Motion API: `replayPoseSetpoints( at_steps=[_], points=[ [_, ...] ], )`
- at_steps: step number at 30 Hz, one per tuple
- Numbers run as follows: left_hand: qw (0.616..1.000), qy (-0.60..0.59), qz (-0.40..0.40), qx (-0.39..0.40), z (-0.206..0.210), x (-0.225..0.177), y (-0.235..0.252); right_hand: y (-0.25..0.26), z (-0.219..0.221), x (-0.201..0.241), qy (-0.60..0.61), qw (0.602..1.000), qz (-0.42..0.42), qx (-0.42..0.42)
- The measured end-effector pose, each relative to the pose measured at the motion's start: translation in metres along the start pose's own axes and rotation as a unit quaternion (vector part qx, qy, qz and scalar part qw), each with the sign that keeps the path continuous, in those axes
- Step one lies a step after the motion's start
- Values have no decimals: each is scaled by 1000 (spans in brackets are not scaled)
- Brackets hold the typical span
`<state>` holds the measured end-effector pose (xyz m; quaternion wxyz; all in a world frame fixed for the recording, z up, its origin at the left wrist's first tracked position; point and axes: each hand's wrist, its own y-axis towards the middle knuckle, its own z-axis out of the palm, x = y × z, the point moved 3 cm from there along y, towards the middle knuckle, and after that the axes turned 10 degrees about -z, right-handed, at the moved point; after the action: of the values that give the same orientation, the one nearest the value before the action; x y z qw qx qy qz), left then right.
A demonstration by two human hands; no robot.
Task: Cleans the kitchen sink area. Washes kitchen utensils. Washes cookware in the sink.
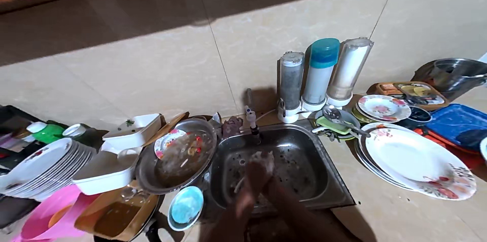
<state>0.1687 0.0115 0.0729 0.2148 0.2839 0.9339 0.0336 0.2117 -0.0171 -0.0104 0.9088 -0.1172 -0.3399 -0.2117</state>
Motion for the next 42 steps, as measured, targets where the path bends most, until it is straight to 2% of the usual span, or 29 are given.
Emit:
replayPoseSetpoints(
  at_steps=[2, 4, 6, 8, 9, 11, 13, 14, 18, 20, 22, 24, 26, 27, 28, 29, 30, 31, 32, 34, 36, 40, 42],
  points=[
    [992, -75, 45, -90, 24, 4, -3, 25, 1, 10, 101, 994, -35, -27],
    [986, -157, 7, -55, 41, 7, -5, 40, -4, 25, 87, 995, -46, 8],
    [964, -261, -43, 8, 46, 8, -5, 40, -2, 36, 0, 997, -53, 52],
    [947, -314, -62, -25, 48, 9, 3, 30, 5, 40, -11, 998, -8, 60],
    [947, -309, -71, -56, 46, 9, 10, 24, 10, 39, 7, 998, 26, 54],
    [955, -247, -138, -88, 31, 8, 24, 10, 21, 40, 19, 997, 61, 44],
    [965, -176, -191, -46, 24, 4, 27, 4, 24, 41, 21, 997, 67, 37],
    [971, -167, -170, -38, 28, 1, 21, 7, 21, 44, 26, 997, 56, 37],
    [974, -191, 55, -106, 55, -8, -7, 23, 3, 55, 53, 996, -32, 67],
    [968, -170, 96, -156, 51, -6, 3, 26, -3, 47, 115, 986, -14, 117],
    [966, -127, 89, -207, 38, -7, 17, 21, -3, 42, 100, 986, 27, 129],
    [983, -87, 72, -143, 20, -14, 28, 17, 2, 41, 82, 991, 44, 99],
    [995, -52, 50, -62, 3, -22, 40, 13, 6, 39, 50, 995, 14, 88],
    [995, -56, 45, -66, -1, -24, 44, 10, 5, 38, 7, 997, -8, 78],
    [991, -62, 47, -109, 0, -23, 47, 6, 5, 40, -50, 997, -37, 49],
    [985, -70, 46, -149, 6, -21, 49, 5, 4, 43, -117, 991, -67, 3],
    [985, -92, 25, -145, 14, -19, 47, 7, 2, 48, -177, 979, -89, -47],
    [987, -122, -11, -104, 23, -18, 42, 12, 0, 53, -230, 963, -109, -93],
    [984, -164, -62, -24, 29, -20, 35, 18, -3, 61, -266, 950, -106, -127],
    [958, -226, -142, 102, 39, -26, 21, 29, -14, 77, -315, 930, -93, -165],
    [943, -242, -166, 159, 49, -26, 18, 37, -21, 88, -255, 940, -128, -186],
    [892, -368, -135, 225, 45, -20, 18, 62, -31, 100, -26, 967, -213, -137],
    [918, -309, -107, 224, 20, -28, 10, 78, -40, 119, 17, 963, -235, -132]
  ],
)
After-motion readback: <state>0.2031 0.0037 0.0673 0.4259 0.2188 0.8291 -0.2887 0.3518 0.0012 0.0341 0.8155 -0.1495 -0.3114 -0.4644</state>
